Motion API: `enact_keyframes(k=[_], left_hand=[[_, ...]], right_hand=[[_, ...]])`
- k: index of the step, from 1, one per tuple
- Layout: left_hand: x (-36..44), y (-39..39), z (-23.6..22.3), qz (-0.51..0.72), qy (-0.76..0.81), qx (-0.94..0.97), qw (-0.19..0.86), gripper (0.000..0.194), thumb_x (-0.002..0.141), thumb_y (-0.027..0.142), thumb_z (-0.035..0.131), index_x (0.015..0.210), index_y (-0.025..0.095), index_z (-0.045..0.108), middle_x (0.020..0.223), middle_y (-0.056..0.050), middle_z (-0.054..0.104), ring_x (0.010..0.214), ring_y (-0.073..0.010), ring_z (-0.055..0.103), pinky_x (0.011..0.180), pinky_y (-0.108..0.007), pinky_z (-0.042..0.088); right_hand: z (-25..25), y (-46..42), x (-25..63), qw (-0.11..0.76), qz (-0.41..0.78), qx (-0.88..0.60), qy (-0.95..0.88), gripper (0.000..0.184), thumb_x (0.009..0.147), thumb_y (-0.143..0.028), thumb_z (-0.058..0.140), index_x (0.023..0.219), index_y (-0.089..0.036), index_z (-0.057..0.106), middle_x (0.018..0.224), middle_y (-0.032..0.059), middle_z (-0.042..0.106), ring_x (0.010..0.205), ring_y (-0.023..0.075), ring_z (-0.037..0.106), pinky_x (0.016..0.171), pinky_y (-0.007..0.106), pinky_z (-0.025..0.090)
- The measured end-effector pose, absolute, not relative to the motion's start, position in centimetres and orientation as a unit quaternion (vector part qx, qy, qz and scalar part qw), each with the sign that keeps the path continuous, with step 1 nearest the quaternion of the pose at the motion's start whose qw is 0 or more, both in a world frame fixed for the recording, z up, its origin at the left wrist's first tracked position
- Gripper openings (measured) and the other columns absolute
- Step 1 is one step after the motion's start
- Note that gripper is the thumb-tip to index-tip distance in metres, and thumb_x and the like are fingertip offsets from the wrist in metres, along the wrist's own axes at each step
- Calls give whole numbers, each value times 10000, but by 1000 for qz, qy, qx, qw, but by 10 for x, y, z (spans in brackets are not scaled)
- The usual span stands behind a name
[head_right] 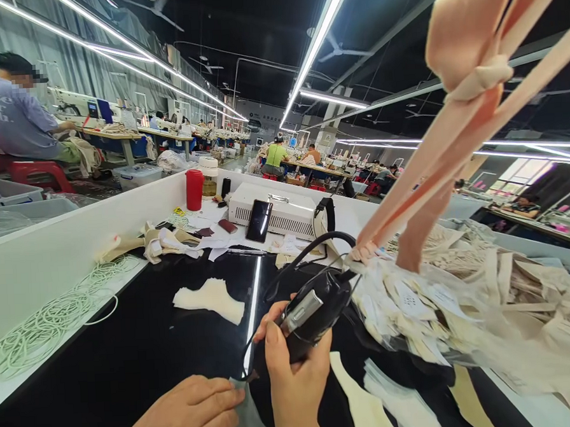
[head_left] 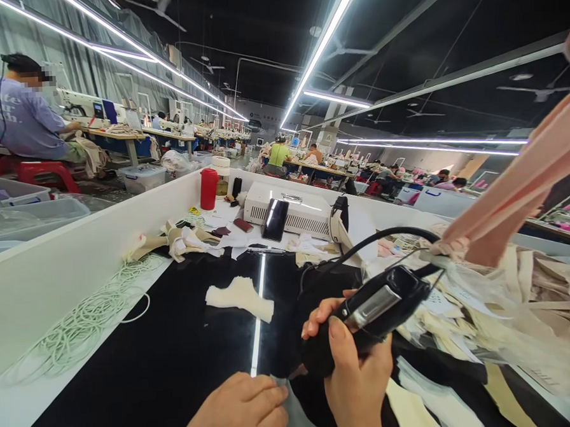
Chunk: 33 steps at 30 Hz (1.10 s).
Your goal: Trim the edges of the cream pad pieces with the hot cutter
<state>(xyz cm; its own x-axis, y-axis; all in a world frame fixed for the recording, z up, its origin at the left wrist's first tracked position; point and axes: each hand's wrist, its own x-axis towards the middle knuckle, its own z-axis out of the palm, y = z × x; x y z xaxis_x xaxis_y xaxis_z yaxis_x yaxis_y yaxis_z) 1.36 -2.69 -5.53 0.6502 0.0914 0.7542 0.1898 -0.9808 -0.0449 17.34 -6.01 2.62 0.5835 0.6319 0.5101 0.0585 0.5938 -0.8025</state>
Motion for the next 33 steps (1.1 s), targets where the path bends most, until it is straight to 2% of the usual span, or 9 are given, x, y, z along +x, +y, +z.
enact_keyframes(k=[7, 16, 22, 33], left_hand=[[16, -28, -47, -426, -80, -899, 58, 477, 1175, 332, 325, 843, 184, 634, 948, 33, 794, 819, -128, 735, 668, -273, 542], [16, -28, -55, -428, -86, -896, 83, 422, 1153, 231, 371, 848, 175, 657, 998, 29, 799, 867, -128, 737, 640, -274, 508], [14, -29, -61, -433, -75, -892, 108, 402, 1146, 218, 386, 882, 180, 685, 1005, 14, 797, 903, -131, 723, 672, -257, 501], [16, -29, -62, -428, -79, -895, 98, 356, 1132, 219, 408, 933, 173, 700, 1007, -7, 790, 907, -141, 723, 692, -249, 518]], right_hand=[[26, -58, 167, 793, 208, -385, -423, 282, 947, -352, 748, 1168, -330, 573, 832, -58, 668, 620, 118, 647, 593, 279, 570], [23, -57, 167, 785, 209, -400, -425, 257, 969, -334, 717, 1170, -330, 556, 834, -54, 669, 623, 126, 646, 603, 294, 572], [25, -53, 161, 792, 211, -396, -414, 306, 955, -369, 724, 1184, -309, 530, 827, -51, 657, 624, 137, 634, 612, 320, 571], [31, -52, 159, 784, 226, -404, -414, 290, 942, -363, 737, 1144, -311, 536, 823, -57, 666, 609, 138, 632, 608, 325, 563]])
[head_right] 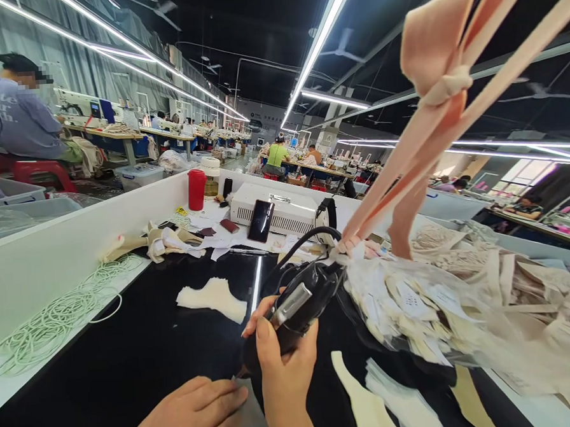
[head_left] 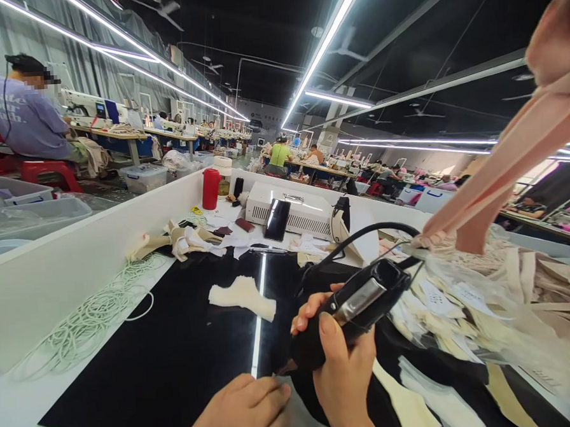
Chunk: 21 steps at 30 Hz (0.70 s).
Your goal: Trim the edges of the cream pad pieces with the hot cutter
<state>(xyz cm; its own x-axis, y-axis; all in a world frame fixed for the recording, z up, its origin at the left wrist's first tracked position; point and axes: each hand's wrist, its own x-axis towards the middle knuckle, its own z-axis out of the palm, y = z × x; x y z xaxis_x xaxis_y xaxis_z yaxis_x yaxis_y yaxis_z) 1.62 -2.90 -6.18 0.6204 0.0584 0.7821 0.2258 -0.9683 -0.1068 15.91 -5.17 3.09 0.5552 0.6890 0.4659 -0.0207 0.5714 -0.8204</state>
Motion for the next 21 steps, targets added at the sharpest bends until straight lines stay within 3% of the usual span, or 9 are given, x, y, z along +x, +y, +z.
enact_keyframes(k=[10, 14, 21], left_hand=[[11, -35, -54, -395, -89, -910, 88, 435, 1131, 508, 411, 1002, 200, 689, 1093, -20, 785, 986, -187, 714, 801, -307, 498], [8, -37, -55, -381, -91, -916, 84, 410, 1114, 530, 450, 1031, 216, 700, 1121, -11, 781, 1004, -187, 708, 819, -311, 496], [-2, -37, -41, -315, -94, -941, 84, 421, 1145, 467, 371, 1147, 208, 703, 1207, -58, 766, 1091, -211, 707, 892, -326, 536]], right_hand=[[39, -99, 186, 781, 203, -438, -397, 297, 926, -405, 744, 1143, -310, 564, 807, -48, 623, 610, 139, 615, 581, 324, 562], [40, -116, 186, 793, 193, -457, -354, 330, 897, -453, 766, 1136, -316, 585, 816, -53, 610, 623, 136, 590, 585, 311, 528], [39, -122, 184, 792, 187, -458, -357, 371, 887, -488, 777, 1155, -328, 575, 810, -60, 613, 623, 138, 588, 603, 322, 515]])
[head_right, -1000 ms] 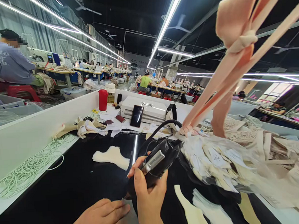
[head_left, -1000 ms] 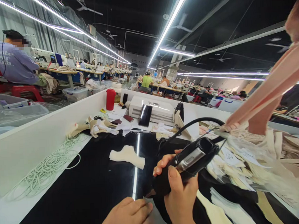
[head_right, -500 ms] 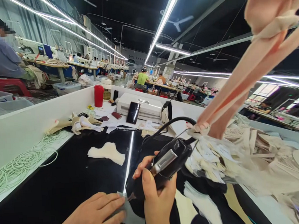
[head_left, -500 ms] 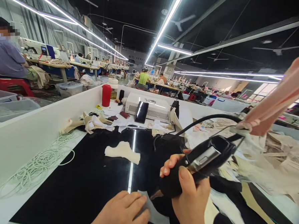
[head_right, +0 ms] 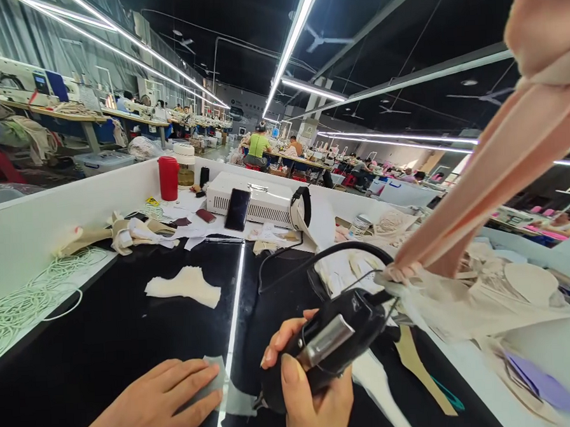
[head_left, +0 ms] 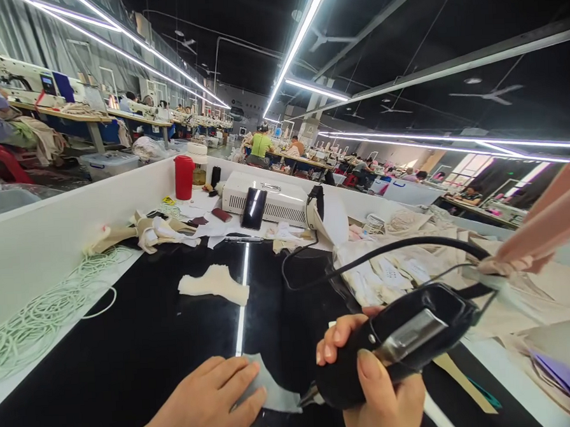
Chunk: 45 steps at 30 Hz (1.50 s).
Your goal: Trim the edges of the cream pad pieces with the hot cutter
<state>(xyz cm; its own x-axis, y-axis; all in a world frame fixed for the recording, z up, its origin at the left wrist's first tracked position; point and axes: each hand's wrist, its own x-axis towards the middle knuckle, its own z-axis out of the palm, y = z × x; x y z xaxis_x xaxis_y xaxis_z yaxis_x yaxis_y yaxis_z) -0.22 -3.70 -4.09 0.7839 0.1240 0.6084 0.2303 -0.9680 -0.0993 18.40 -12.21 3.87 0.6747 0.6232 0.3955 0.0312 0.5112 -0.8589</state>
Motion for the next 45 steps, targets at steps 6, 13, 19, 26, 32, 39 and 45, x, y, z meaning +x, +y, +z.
enact_keyframes(k=[6, 13, 19, 26, 32, 39, 45], left_hand=[[-6, -35, -40, -315, -80, -941, 91, 449, 1153, 455, 335, 1150, 213, 712, 1202, -62, 772, 1075, -211, 718, 890, -323, 545], [-4, -35, -41, -312, -77, -942, 95, 422, 1149, 455, 365, 1147, 213, 711, 1192, -56, 774, 1064, -204, 721, 895, -308, 539], [-4, -36, -40, -313, -82, -942, 87, 403, 1140, 458, 393, 1147, 213, 714, 1203, -62, 769, 1057, -210, 719, 895, -309, 541], [-7, -37, -35, -309, -78, -943, 99, 463, 1162, 436, 307, 1134, 213, 712, 1195, -51, 782, 1044, -203, 740, 855, -317, 555], [-5, -38, -35, -315, -77, -940, 108, 512, 1171, 407, 251, 1118, 204, 719, 1171, -53, 796, 1028, -205, 755, 839, -336, 563], [-2, -37, -37, -326, -85, -936, 98, 525, 1173, 380, 236, 1110, 198, 724, 1173, -61, 791, 1046, -207, 743, 859, -335, 558], [-6, -32, -30, -302, -68, -947, 85, 352, 1133, 428, 450, 1179, 195, 709, 1224, -53, 774, 1066, -197, 733, 895, -283, 559]], right_hand=[[34, -119, 193, 798, 166, -456, -358, 340, 910, -434, 767, 1161, -309, 575, 825, -47, 624, 637, 138, 612, 618, 329, 547], [29, -118, 201, 793, 152, -450, -382, 302, 931, -380, 743, 1165, -298, 572, 816, -36, 631, 623, 145, 624, 589, 329, 567], [26, -117, 201, 787, 155, -449, -393, 291, 939, -363, 733, 1178, -303, 577, 831, -26, 639, 624, 156, 634, 584, 354, 582], [30, -120, 200, 793, 163, -448, -379, 273, 932, -364, 741, 1148, -303, 586, 808, -34, 640, 615, 148, 627, 571, 334, 580], [33, -126, 189, 811, 170, -446, -339, 359, 884, -452, 781, 1152, -306, 592, 804, -49, 622, 615, 131, 596, 589, 306, 535], [31, -125, 187, 792, 176, -470, -348, 315, 929, -425, 741, 1168, -317, 565, 823, -50, 625, 633, 143, 607, 625, 343, 530], [40, -125, 187, 806, 185, -460, -325, 353, 890, -452, 782, 1149, -325, 578, 817, -65, 630, 648, 129, 607, 646, 312, 554]])
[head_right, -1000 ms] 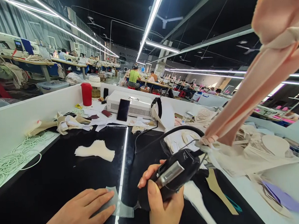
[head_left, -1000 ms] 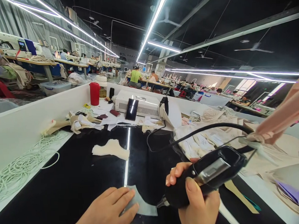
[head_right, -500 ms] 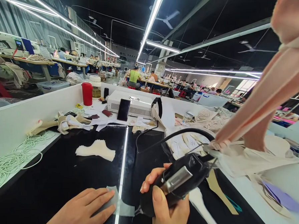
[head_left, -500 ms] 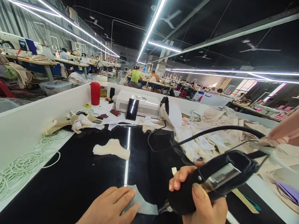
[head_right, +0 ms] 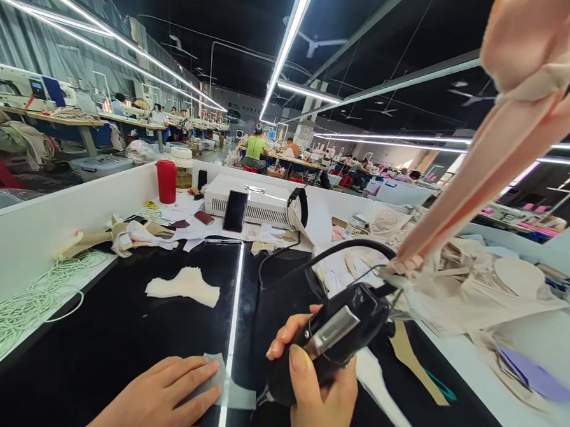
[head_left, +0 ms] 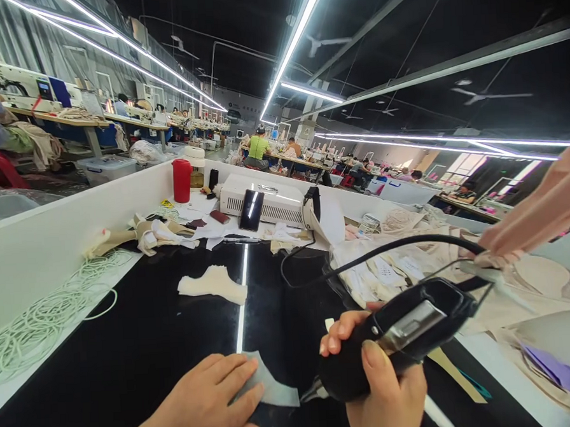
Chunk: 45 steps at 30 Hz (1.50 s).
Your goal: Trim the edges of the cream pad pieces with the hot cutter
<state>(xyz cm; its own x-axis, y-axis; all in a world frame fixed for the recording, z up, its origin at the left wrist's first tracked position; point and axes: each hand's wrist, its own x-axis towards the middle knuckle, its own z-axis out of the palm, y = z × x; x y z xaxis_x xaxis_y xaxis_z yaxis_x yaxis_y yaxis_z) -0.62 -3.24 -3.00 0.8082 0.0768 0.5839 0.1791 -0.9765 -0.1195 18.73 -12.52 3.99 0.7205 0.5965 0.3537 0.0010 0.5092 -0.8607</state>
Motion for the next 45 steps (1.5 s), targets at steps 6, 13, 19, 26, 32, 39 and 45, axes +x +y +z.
enact_keyframes(k=[6, 13, 19, 26, 32, 39, 45], left_hand=[[-7, -31, -17, -302, -66, -951, -12, 296, 1134, 356, 454, 1212, 215, 702, 1223, -28, 777, 1055, -192, 756, 889, -279, 601], [-18, -22, 1, -296, -122, -934, -162, 279, 1080, 189, 522, 1296, 250, 689, 1338, -34, 724, 1214, -207, 690, 1047, -337, 568], [-45, -14, 9, -228, -232, -918, -226, 265, 981, 107, 636, 1195, 242, 716, 1156, -27, 718, 1033, -191, 710, 936, -304, 572], [-57, -27, -10, -176, -286, -911, -239, 363, 790, 113, 862, 1108, 219, 724, 1161, -39, 670, 1065, -245, 662, 945, -360, 544], [-46, -30, -21, -221, -282, -897, -258, 271, 787, 33, 826, 918, 225, 688, 1069, 9, 677, 1000, -204, 649, 891, -312, 510], [-47, -31, -19, -213, -283, -891, -284, 261, 791, 28, 832, 891, 223, 689, 1061, 21, 684, 1009, -189, 645, 896, -291, 483], [-48, -31, -25, -254, -265, -889, -274, 259, 801, 28, 823, 886, 237, 696, 1029, 39, 687, 982, -170, 650, 883, -269, 488]], right_hand=[[51, -128, 188, 733, 154, -540, -385, 419, 810, -496, 862, 1121, -295, 667, 925, -9, 740, 784, 156, 710, 782, 298, 579], [48, -113, 167, 781, 224, -430, -394, 321, 882, -430, 802, 1122, -309, 628, 858, -38, 663, 675, 142, 652, 655, 316, 584], [44, -97, 137, 800, 267, -392, -368, 355, 869, -458, 815, 1131, -321, 618, 848, -48, 637, 678, 122, 621, 658, 284, 545], [32, -78, 129, 782, 269, -365, -427, 300, 926, -391, 763, 1172, -315, 608, 882, -26, 653, 684, 134, 649, 658, 311, 582], [31, -75, 126, 782, 274, -351, -436, 301, 931, -378, 757, 1187, -310, 613, 875, -23, 641, 695, 139, 647, 647, 314, 597], [36, -77, 114, 792, 289, -370, -392, 348, 888, -453, 798, 1146, -314, 609, 848, -47, 624, 685, 121, 621, 653, 286, 560], [38, -82, 103, 787, 296, -385, -381, 360, 897, -478, 780, 1155, -324, 582, 861, -58, 611, 692, 125, 608, 678, 310, 535]])
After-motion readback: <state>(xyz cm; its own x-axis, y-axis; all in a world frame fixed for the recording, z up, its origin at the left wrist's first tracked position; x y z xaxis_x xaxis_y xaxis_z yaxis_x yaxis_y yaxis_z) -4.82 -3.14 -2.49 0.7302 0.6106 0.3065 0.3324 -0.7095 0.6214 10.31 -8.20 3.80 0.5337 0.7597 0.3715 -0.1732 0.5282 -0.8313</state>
